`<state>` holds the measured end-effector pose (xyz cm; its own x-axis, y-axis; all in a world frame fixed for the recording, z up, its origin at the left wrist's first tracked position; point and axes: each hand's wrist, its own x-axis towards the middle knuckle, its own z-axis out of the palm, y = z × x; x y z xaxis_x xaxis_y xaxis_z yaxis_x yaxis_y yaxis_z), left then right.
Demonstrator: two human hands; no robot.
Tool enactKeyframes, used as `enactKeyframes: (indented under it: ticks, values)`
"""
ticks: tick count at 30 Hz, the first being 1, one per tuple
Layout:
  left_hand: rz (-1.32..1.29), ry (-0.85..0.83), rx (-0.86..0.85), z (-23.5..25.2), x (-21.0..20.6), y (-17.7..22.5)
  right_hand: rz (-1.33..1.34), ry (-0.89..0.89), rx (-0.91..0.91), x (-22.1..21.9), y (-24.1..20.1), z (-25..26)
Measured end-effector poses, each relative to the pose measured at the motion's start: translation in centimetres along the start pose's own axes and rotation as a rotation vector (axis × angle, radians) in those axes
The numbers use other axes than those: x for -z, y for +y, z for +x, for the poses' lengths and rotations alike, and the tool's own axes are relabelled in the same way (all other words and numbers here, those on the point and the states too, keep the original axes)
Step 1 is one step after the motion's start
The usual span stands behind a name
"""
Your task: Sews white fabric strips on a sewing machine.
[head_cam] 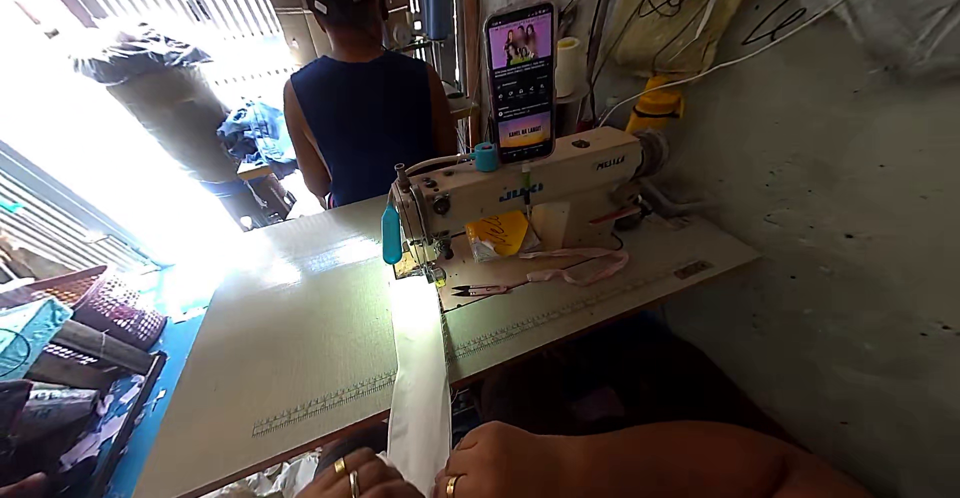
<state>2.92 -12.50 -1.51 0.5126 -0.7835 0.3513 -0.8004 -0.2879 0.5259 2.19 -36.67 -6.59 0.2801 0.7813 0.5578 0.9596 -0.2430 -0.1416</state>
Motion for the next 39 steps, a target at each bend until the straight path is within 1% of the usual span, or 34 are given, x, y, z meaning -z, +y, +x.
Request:
enactKeyframes:
  ticks: [3, 5, 9, 11, 14, 16, 18, 21, 26, 32, 36, 39]
  values:
    - [0.022, 0.118, 0.083, 0.5, -1.2, -2.2, 0.02, -0.002, -0.014, -0.1, 0.0, -0.3]
    - [0.061, 0.167, 0.134, 0.8, -2.4, -4.1, 0.054, -0.016, -0.041, -0.2, 0.0, -0.5]
    - [0.119, 0.172, 0.211, 2.3, -4.6, -6.4, 0.157, -0.145, -0.148, 0.0, -0.1, -1.3]
    - [0.103, 0.092, 0.273, 3.9, -4.7, -6.6, 0.193, -0.153, -0.209, -0.3, 0.0, -2.0]
    - [0.084, -0.147, 0.45, 6.1, -5.0, -7.5, 0.25, -0.128, -0.29, -1.4, -0.2, -3.4]
    - [0.124, -0.189, 0.498, 6.8, -6.4, -9.0, 0.303, -0.092, -0.34, -2.1, -0.2, -4.3]
    - [0.168, -0.162, 0.48, 7.0, -8.2, -10.1, 0.339, -0.058, -0.378, -2.3, -0.3, -5.0]
    - [0.261, -0.135, 0.41, 7.0, -10.3, -11.1, 0.362, -0.025, -0.384, -2.3, -0.4, -5.5]
    - [0.409, -0.102, 0.287, 6.6, -11.8, -11.6, 0.428, 0.0, -0.419, -2.5, -0.4, -6.5]
    - [0.541, -0.172, 0.169, 6.7, -12.4, -11.8, 0.55, -0.002, -0.444, -2.7, 0.2, -6.8]
    - [0.615, -0.29, 0.147, 7.5, -11.8, -11.6, 0.563, -0.004, -0.445, -2.8, 0.7, -6.8]
    - [0.623, -0.31, 0.13, 8.1, -11.2, -12.4, 0.532, 0.003, -0.449, -2.9, 1.3, -6.7]
